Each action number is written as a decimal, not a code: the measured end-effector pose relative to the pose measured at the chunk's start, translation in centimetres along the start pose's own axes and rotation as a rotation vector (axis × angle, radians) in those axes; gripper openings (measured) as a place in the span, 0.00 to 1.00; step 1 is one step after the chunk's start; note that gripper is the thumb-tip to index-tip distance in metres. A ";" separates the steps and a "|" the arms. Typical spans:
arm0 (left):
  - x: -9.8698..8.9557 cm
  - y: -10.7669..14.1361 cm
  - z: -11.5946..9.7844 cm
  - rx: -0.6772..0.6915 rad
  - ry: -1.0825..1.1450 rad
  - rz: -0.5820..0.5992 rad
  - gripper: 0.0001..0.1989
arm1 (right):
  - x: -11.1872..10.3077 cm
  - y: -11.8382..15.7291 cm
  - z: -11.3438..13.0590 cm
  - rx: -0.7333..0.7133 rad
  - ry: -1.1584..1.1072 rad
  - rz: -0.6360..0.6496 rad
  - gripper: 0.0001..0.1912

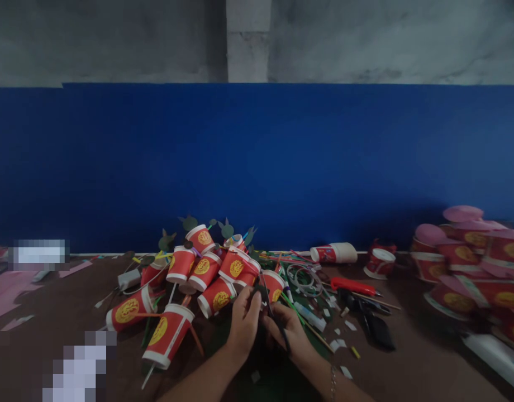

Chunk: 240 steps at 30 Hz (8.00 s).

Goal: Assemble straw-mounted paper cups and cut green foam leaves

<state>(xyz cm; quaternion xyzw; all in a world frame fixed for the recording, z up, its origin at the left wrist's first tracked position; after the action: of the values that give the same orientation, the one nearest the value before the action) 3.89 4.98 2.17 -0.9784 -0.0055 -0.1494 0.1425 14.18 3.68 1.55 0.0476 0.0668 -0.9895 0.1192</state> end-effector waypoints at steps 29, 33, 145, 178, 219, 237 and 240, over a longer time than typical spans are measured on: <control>-0.2 -0.3 -0.2 0.029 -0.035 -0.047 0.15 | 0.1 0.0 -0.5 0.012 -0.026 0.025 0.20; -0.1 -0.2 -0.1 0.009 -0.003 -0.040 0.14 | 0.0 0.0 -0.3 0.024 0.017 0.014 0.20; -0.2 -0.1 0.9 -0.052 0.011 0.060 0.15 | 0.2 -0.2 -0.6 0.011 -0.065 0.057 0.20; -0.3 -0.3 0.6 -0.038 0.000 -0.008 0.15 | 0.0 -0.3 -0.8 0.004 0.049 0.016 0.19; -0.6 -1.2 0.9 -0.185 0.014 0.055 0.16 | -0.7 -0.3 -0.7 0.055 -0.046 0.140 0.20; -0.7 -1.2 -1.3 -0.492 -0.209 0.203 0.12 | -2.5 -1.1 -0.8 -0.007 -0.116 -0.273 0.18; -1.3 -0.5 -1.7 -0.471 -0.358 0.269 0.06 | -2.5 -1.1 -0.7 -0.019 -0.142 -0.269 0.18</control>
<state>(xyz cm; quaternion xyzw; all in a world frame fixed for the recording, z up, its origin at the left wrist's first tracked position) 2.11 4.99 3.46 -0.9872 0.1338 0.0480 -0.0726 16.39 5.42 1.30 -0.0332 0.0735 -0.9967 -0.0095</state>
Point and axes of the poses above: each hand's wrist, its own y-axis away from the middle knuckle, its own x-axis out of the palm, z = x × y, the point moved 4 cm from there along -y, towards the middle knuckle, and after that the axes turned 7 degrees about y, right-handed, at the moved point
